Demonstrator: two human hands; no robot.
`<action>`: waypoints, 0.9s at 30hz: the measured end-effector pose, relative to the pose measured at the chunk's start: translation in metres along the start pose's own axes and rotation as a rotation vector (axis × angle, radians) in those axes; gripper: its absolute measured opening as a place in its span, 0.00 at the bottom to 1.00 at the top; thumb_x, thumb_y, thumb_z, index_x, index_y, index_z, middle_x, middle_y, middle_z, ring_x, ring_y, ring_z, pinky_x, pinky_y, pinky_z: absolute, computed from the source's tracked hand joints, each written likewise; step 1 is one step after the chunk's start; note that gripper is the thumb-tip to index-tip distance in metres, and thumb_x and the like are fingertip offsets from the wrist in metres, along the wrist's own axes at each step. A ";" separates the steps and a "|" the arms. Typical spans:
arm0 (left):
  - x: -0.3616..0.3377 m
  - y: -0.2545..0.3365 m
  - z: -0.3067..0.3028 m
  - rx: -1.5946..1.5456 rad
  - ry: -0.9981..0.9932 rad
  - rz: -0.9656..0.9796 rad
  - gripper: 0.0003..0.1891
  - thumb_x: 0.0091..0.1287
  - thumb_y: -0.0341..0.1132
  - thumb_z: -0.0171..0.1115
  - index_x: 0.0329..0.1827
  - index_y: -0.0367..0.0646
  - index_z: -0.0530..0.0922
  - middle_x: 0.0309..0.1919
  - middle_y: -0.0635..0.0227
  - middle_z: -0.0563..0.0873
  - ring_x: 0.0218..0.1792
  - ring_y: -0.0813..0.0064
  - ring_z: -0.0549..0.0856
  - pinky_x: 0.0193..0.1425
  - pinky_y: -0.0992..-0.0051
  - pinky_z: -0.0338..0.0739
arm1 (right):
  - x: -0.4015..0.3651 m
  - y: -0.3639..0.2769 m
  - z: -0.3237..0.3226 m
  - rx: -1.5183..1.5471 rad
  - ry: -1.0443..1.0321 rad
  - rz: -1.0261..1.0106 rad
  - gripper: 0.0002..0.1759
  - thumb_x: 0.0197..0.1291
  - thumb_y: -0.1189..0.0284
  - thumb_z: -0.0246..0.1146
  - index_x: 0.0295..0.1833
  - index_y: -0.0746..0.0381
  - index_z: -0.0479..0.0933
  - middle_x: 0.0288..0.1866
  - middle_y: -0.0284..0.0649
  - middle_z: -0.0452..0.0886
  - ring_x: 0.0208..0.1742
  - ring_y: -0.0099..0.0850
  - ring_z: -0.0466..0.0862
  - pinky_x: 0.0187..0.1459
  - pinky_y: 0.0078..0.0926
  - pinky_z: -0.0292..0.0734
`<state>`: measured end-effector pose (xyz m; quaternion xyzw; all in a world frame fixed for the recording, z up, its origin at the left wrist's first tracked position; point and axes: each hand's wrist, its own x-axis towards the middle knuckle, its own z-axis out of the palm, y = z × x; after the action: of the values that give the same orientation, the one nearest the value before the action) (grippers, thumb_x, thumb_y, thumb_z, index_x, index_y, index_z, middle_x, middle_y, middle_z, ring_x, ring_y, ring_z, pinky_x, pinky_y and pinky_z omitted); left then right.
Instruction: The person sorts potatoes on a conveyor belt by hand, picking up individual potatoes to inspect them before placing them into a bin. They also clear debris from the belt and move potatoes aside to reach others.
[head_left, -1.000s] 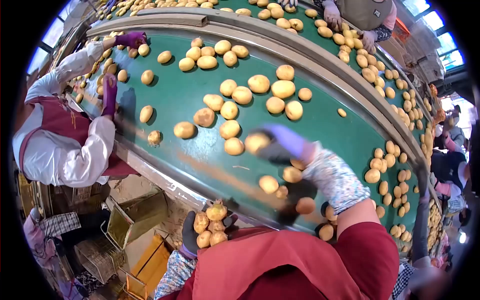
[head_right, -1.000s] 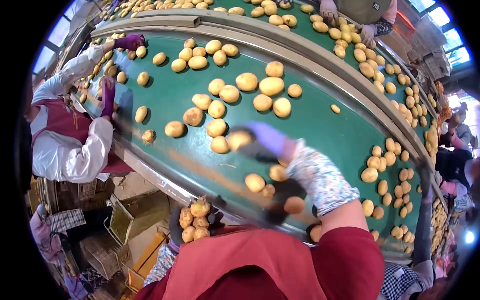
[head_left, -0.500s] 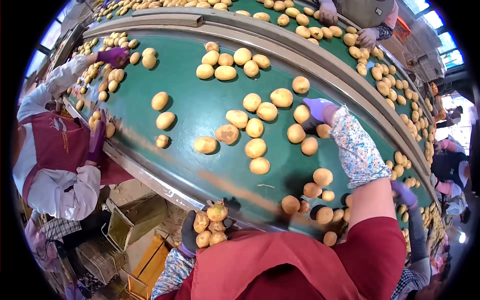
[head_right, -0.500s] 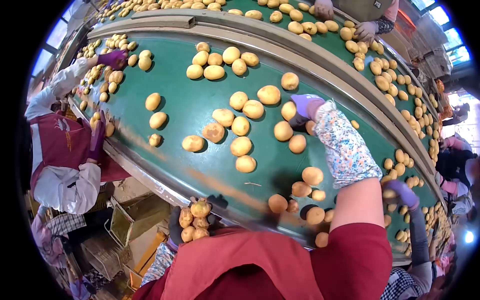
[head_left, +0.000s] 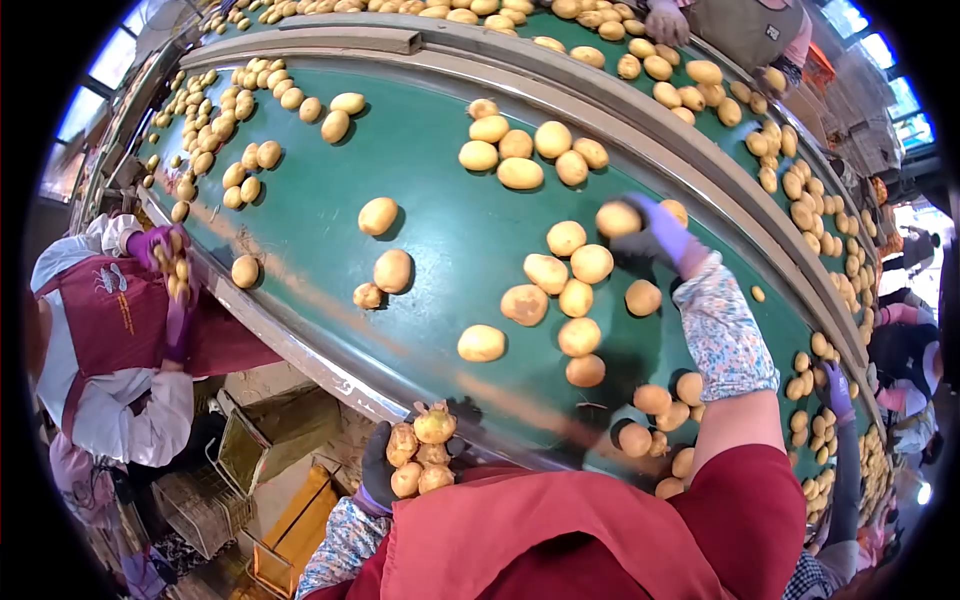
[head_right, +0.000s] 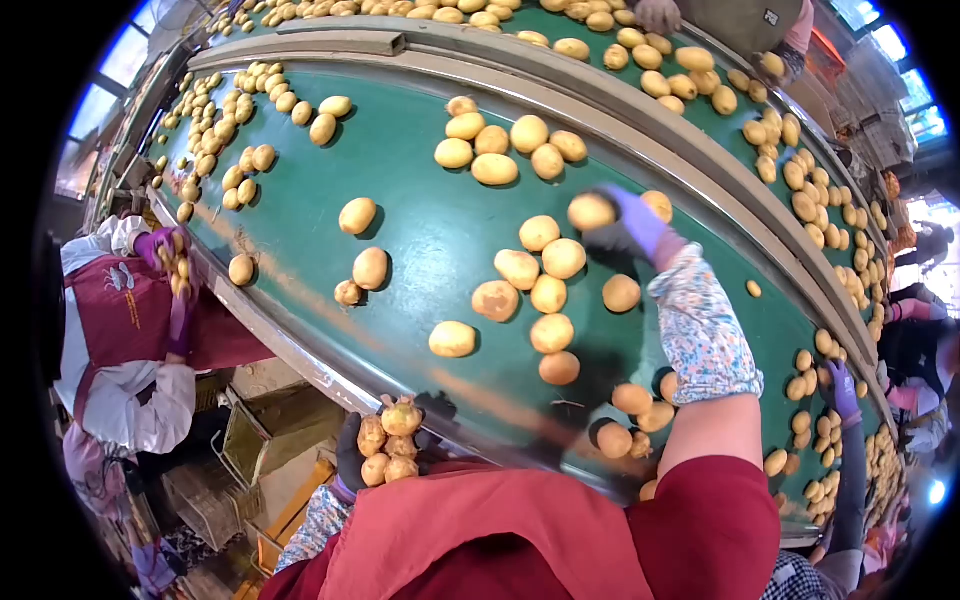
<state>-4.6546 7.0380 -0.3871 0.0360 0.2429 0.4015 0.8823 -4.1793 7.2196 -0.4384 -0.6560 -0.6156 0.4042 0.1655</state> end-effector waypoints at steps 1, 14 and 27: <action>0.001 0.004 -0.001 0.075 -0.019 0.043 0.34 0.78 0.56 0.42 0.73 0.36 0.67 0.68 0.52 0.78 0.64 0.58 0.80 0.69 0.61 0.74 | 0.012 0.011 -0.004 0.112 0.268 -0.090 0.38 0.54 0.62 0.76 0.69 0.61 0.73 0.53 0.45 0.86 0.55 0.38 0.85 0.58 0.36 0.81; -0.016 0.061 -0.031 0.237 0.248 0.293 0.21 0.79 0.32 0.48 0.71 0.35 0.69 0.62 0.63 0.83 0.57 0.81 0.80 0.64 0.83 0.71 | -0.051 -0.193 0.153 -0.050 -0.021 -0.314 0.35 0.54 0.66 0.74 0.68 0.60 0.74 0.66 0.54 0.75 0.66 0.53 0.76 0.65 0.45 0.74; -0.126 0.126 -0.111 -0.099 0.516 0.503 0.13 0.77 0.46 0.53 0.47 0.45 0.73 0.69 0.57 0.71 0.59 0.62 0.80 0.53 0.70 0.81 | 0.033 -0.303 0.291 -0.436 -0.242 -0.492 0.27 0.64 0.70 0.63 0.69 0.62 0.74 0.59 0.52 0.83 0.60 0.49 0.82 0.67 0.44 0.72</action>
<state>-4.8627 7.0172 -0.4020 -0.0506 0.4213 0.6133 0.6662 -4.6001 7.2256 -0.4127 -0.4554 -0.8422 0.2861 0.0394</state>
